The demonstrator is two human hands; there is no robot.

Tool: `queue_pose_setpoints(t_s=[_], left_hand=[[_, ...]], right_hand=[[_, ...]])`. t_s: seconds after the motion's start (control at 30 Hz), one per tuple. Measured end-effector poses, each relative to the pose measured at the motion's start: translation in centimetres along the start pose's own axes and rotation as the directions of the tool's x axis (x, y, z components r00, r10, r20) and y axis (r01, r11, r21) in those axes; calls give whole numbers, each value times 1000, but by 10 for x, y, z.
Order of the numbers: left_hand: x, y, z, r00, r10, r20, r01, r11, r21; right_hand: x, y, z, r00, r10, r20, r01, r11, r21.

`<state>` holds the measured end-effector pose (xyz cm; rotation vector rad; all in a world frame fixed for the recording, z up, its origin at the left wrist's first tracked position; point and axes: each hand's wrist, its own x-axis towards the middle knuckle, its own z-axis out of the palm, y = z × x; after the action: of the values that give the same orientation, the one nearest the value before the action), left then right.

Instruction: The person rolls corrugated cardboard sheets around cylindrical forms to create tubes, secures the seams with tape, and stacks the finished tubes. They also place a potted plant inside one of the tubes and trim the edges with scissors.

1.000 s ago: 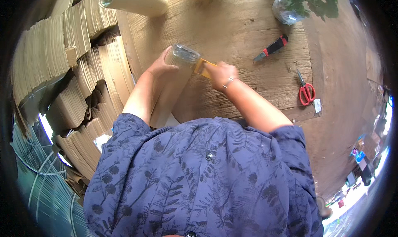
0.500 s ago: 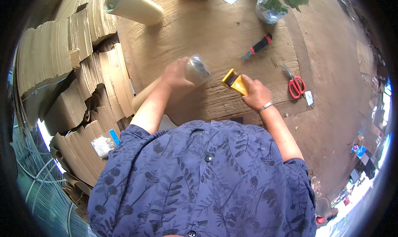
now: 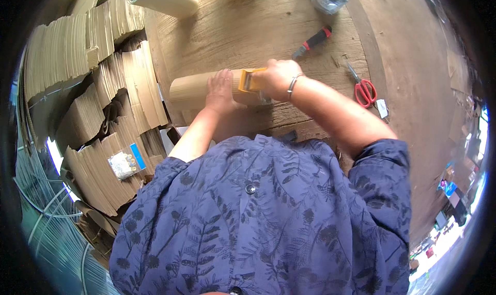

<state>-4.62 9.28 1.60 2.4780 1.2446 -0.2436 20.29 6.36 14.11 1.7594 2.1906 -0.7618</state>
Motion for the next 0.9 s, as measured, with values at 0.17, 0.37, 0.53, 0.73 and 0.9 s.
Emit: queue_pose_setpoints(t_s=[0.17,0.37,0.53,0.73,0.9], left_hand=[[7,11,-10,1000,11,14,-11,1000,20],[25,54,-9,980,158,123,-174,975,135],[72,57,-34,973,223,63,-228,969,92],[139,55,-53,962,39,269,-43,999,9],[153,46,-56,935,11,354,12,998,-64]], right_hand=[[-41,69,25,998,-1,-63,1,1000,-2],[-37,98,64,984,89,-156,-47,966,254],[4,139,127,977,190,-96,-9,488,873],[11,111,202,925,372,-72,148,-181,972],[-96,50,238,926,352,136,-33,-283,959]])
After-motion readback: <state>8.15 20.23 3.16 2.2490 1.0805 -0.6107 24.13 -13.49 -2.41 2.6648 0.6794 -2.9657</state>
